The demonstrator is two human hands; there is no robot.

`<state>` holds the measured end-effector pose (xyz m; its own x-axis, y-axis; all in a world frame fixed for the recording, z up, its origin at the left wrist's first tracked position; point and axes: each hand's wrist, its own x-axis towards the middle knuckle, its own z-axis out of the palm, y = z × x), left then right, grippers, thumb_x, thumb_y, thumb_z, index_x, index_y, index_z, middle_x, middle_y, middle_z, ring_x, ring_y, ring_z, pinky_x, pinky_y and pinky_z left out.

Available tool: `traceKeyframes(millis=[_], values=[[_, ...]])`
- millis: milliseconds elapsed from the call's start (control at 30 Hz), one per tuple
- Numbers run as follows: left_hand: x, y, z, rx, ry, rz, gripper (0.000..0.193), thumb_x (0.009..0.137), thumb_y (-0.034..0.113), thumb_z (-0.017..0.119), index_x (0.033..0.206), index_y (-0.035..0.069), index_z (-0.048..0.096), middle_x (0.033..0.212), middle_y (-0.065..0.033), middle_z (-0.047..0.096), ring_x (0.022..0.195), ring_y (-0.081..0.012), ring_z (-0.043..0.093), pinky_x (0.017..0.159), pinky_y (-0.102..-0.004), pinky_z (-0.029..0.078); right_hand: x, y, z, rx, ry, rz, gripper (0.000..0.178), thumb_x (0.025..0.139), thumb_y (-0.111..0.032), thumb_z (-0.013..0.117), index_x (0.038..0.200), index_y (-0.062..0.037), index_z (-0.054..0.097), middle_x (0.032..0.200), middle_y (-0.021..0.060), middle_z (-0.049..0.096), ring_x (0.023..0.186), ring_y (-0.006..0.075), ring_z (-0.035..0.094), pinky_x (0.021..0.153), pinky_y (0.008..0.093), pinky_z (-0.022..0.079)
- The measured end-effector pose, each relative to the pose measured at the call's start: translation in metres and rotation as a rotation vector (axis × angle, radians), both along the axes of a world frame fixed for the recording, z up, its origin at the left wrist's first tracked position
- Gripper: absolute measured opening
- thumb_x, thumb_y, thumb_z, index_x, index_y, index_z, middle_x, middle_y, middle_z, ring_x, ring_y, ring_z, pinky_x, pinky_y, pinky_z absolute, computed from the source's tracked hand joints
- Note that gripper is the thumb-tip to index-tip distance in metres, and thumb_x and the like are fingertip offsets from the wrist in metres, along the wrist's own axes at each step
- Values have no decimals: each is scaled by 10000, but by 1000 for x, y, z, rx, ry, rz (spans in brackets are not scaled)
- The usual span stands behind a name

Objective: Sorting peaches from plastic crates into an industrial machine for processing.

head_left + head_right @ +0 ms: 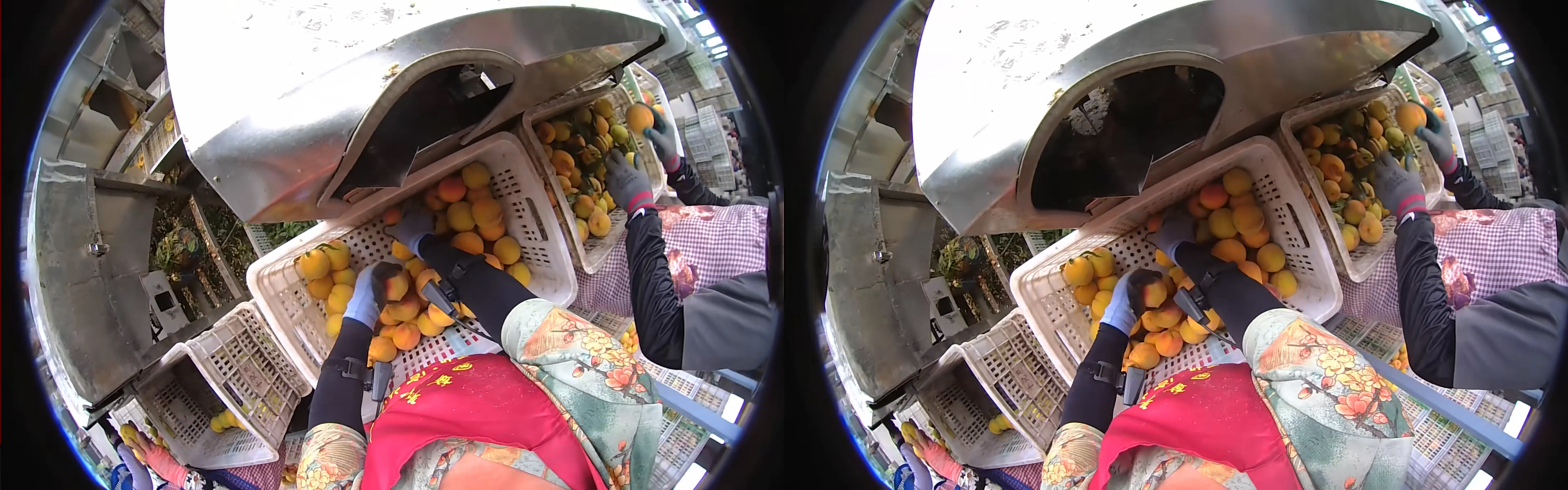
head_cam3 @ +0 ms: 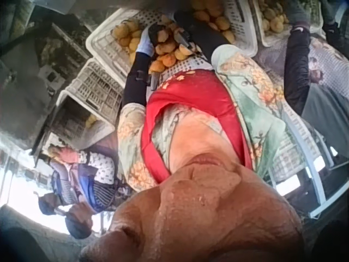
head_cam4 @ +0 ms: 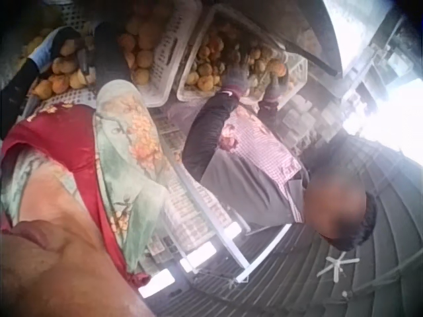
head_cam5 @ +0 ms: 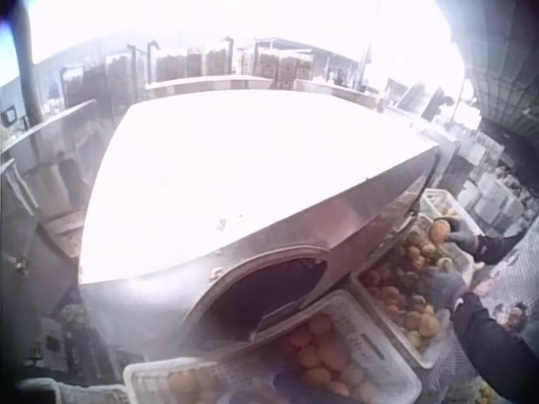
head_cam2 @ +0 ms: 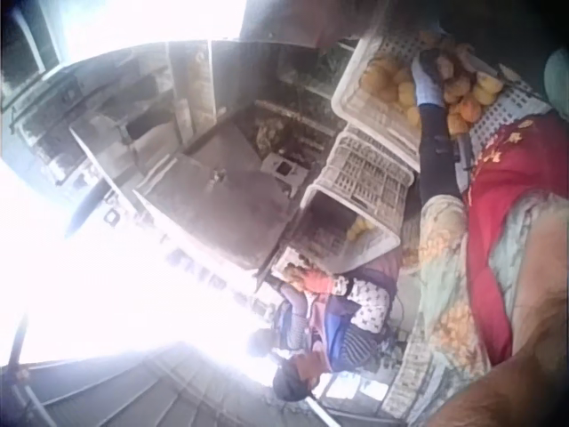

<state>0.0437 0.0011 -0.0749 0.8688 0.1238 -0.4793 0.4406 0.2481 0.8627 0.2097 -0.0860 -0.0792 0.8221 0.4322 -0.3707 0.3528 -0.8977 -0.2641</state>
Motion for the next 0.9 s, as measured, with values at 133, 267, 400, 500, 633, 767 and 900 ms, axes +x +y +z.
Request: traceKeyframes(millis=[133,267,400,500,633,767,900], values=[[-29,14,-9,-107,-6,275,405,947,212,522,1316,61,454,1205,-116,589,1071,-232,576,816,-372,543,-12,-9,43,900,775,-192,829,696,-470,782,1312,-21,457,1304,193,498,1192,336,498,986,413,398],[-8,28,67,-534,-180,322,407,998,234,470,1362,56,432,1271,-133,557,1095,-225,584,866,-372,535,-42,-20,120,1000,497,76,848,692,-467,789,1321,-14,445,1313,213,488,1207,331,490,982,420,402],[-2,34,141,-369,-349,206,362,1014,191,435,1330,16,466,1241,-123,574,1081,-189,590,909,-324,508,-46,-28,190,921,-36,384,910,698,-514,749,1373,-19,391,1320,230,472,1191,365,491,971,447,404],[3,50,142,129,-414,103,340,1004,143,439,1314,13,485,1194,-120,597,1045,-169,593,866,-315,513,-45,-27,221,904,-33,307,944,699,-537,716,1407,-32,351,1306,239,472,1152,389,499,955,464,408],[23,47,142,-271,-335,320,420,1001,289,438,1308,8,488,1179,-117,604,978,-185,624,805,-319,534,-30,-11,237,938,-380,275,940,689,-494,733,1408,-28,346,1295,236,479,1151,414,489,999,496,364],[12,36,162,-930,-475,323,540,966,425,425,1346,42,458,1261,-125,570,1161,-272,542,971,-471,451,-19,2,231,904,-627,198,937,683,-436,748,1416,-26,334,1310,237,472,1183,433,461,1059,537,288],[7,23,180,-1104,-405,449,492,954,309,464,1353,22,440,1296,-141,524,1252,-317,447,1045,-506,361,1,26,224,868,-631,148,913,696,-390,748,1419,-23,327,1340,228,452,1232,413,431,1081,549,247]])
